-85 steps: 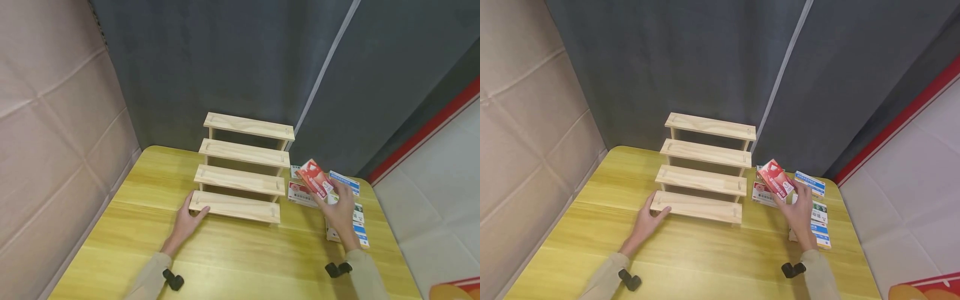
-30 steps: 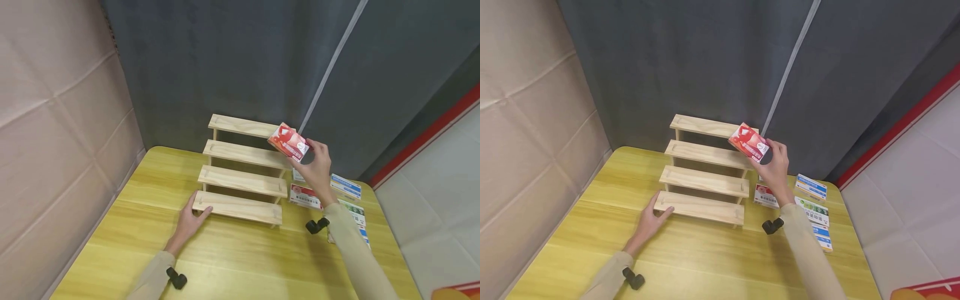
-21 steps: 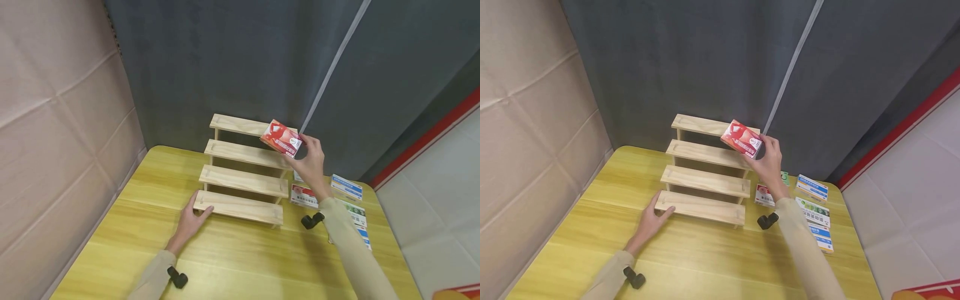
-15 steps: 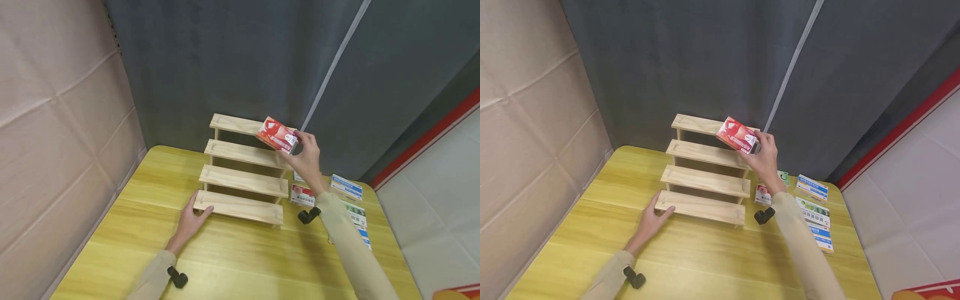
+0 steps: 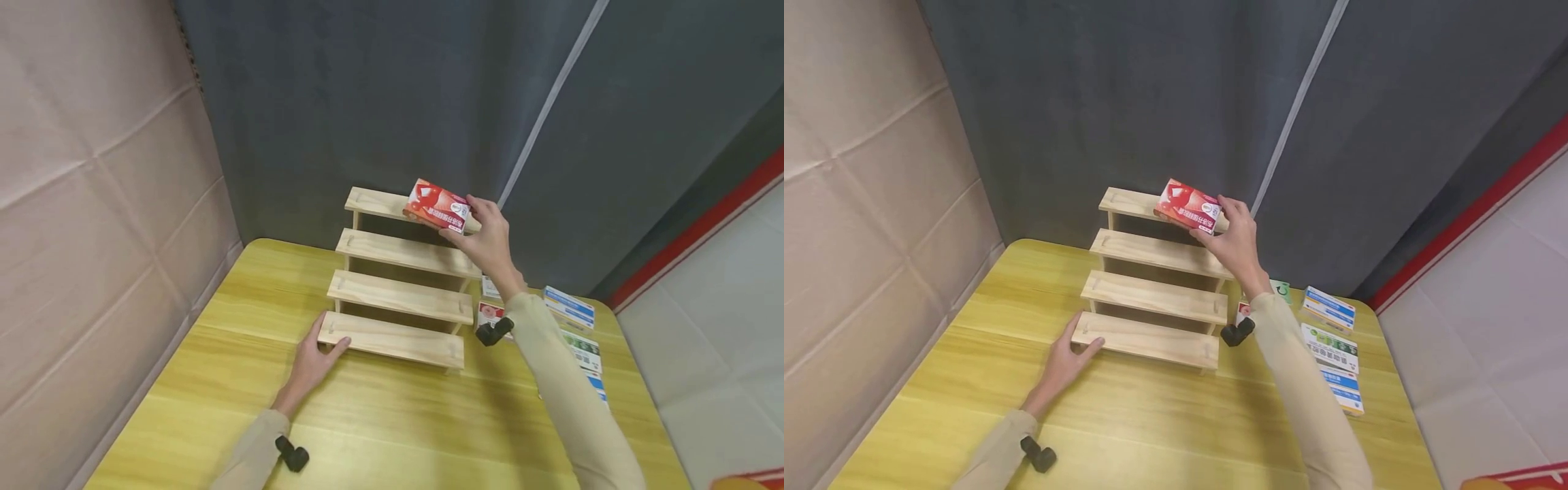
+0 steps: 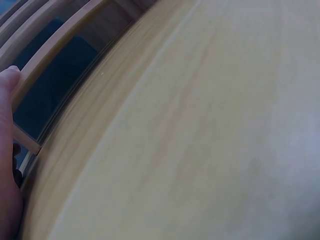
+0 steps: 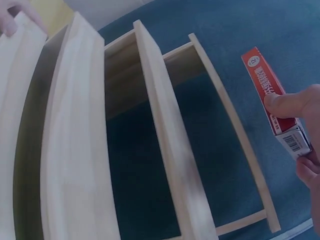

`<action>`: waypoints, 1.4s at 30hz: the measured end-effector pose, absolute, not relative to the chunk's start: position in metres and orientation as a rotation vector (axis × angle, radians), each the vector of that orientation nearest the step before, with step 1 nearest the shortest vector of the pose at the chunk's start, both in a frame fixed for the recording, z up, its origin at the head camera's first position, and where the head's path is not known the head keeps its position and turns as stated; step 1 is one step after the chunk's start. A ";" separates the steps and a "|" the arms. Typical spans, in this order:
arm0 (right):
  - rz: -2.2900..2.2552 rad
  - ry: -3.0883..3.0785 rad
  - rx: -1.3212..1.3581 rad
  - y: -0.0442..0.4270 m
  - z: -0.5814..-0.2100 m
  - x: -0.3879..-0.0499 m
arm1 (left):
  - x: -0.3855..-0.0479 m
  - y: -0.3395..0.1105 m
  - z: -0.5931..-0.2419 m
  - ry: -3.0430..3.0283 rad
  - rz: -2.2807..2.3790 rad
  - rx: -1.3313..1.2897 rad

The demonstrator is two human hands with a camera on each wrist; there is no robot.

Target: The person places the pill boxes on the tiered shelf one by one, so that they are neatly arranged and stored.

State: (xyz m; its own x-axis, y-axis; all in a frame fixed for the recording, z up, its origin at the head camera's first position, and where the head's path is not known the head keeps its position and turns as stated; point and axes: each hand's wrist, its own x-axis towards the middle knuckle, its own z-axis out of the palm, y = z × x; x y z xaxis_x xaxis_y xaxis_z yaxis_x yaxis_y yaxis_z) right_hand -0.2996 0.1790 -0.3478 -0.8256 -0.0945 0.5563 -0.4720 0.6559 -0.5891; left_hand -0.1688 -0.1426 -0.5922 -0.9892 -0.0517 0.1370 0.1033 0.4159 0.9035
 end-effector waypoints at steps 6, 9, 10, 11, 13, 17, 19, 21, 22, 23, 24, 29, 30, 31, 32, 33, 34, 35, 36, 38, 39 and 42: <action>1.141 -2.405 0.436 0.173 -0.336 -0.306 | -0.169 -0.140 -0.592 -2.521 -1.626 -0.038; 1.180 -2.421 0.441 0.169 -0.332 -0.310 | -0.168 -0.139 -0.592 -2.517 -1.631 -0.025; 1.196 -2.430 0.440 0.167 -0.331 -0.311 | -0.168 -0.139 -0.591 -2.518 -1.629 -0.020; 1.207 -2.441 0.437 0.165 -0.331 -0.313 | -0.168 -0.139 -0.592 -2.519 -1.628 -0.022; 1.228 -2.455 0.430 0.161 -0.330 -0.316 | -0.167 -0.139 -0.592 -2.520 -1.625 -0.020; 1.244 -2.479 0.410 0.153 -0.328 -0.321 | -0.166 -0.139 -0.592 -2.515 -1.625 -0.022; 1.257 -2.490 0.403 0.149 -0.328 -0.324 | -0.165 -0.138 -0.592 -2.515 -1.623 -0.016; 1.271 -2.508 0.392 0.146 -0.328 -0.327 | -0.165 -0.137 -0.592 -2.517 -1.618 -0.019; 1.277 -2.514 0.387 0.144 -0.328 -0.328 | -0.165 -0.137 -0.592 -2.518 -1.617 -0.021; 1.281 -2.524 0.381 0.143 -0.329 -0.329 | -0.165 -0.137 -0.592 -2.513 -1.622 -0.025; 1.286 -2.532 0.374 0.141 -0.329 -0.330 | -0.165 -0.136 -0.592 -2.512 -1.622 -0.026; 1.270 -2.558 0.356 0.135 -0.332 -0.335 | -0.165 -0.136 -0.591 -2.506 -1.630 -0.031; 1.260 -2.566 0.357 0.134 -0.332 -0.336 | -0.165 -0.136 -0.591 -2.509 -1.627 -0.027; 1.254 -2.573 0.363 0.133 -0.332 -0.338 | -0.165 -0.136 -0.591 -2.510 -1.629 -0.025; 1.246 -2.581 0.369 0.131 -0.332 -0.339 | -0.164 -0.135 -0.591 -2.511 -1.631 -0.023; 1.237 -2.591 0.371 0.130 -0.332 -0.340 | -0.164 -0.135 -0.591 -2.513 -1.631 -0.021; 1.234 -2.599 0.375 0.129 -0.332 -0.341 | -0.164 -0.134 -0.592 -2.514 -1.633 -0.017; 1.233 -2.606 0.380 0.128 -0.333 -0.341 | -0.163 -0.134 -0.591 -2.515 -1.632 -0.015; 1.231 -2.612 0.383 0.127 -0.333 -0.342 | -0.163 -0.134 -0.591 -2.515 -1.633 -0.013; 1.223 -2.625 0.382 0.125 -0.333 -0.343 | -0.162 -0.134 -0.591 -2.519 -1.628 -0.010; 1.211 -2.635 0.378 0.125 -0.334 -0.343 | -0.162 -0.133 -0.591 -2.522 -1.625 -0.011; 1.177 -2.659 0.383 0.125 -0.336 -0.344 | -0.162 -0.131 -0.591 -2.524 -1.624 -0.017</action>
